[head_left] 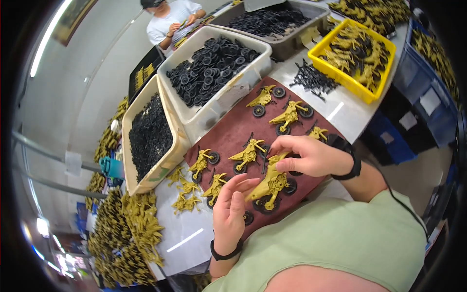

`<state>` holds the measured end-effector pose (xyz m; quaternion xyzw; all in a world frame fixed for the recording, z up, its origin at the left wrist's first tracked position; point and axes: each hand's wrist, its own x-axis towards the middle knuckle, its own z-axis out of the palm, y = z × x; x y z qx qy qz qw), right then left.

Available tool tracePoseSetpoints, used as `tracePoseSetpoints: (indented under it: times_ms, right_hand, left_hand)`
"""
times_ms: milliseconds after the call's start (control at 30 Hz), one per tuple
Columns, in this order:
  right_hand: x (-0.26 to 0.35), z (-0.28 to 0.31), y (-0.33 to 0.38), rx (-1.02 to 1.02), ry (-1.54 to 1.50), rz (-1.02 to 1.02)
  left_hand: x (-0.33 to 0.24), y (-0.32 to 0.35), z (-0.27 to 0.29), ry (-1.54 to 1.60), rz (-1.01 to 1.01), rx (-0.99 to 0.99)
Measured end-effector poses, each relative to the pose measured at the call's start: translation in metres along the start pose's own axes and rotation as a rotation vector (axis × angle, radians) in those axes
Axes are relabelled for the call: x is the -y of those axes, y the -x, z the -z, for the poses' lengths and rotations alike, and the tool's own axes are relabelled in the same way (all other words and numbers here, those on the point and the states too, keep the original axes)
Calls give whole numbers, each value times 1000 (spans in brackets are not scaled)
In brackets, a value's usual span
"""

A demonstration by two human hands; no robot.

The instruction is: The recorder is assembling small plastic model motorcycles by attaching wheels and frame components.

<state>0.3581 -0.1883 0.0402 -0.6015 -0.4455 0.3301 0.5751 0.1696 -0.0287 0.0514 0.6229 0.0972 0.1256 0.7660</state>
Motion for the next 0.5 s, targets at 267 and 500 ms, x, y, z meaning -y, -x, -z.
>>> tracePoseSetpoints:
  times_ms: [267, 500]
  right_hand:
    - [-6, -6, -7, 65, 94, 123]
    - [-4, -12, -8, 81, 114, 132]
  left_hand:
    - [-2, 4, -4, -98, 221, 16]
    - [-1, 8, 0, -101, 176, 31]
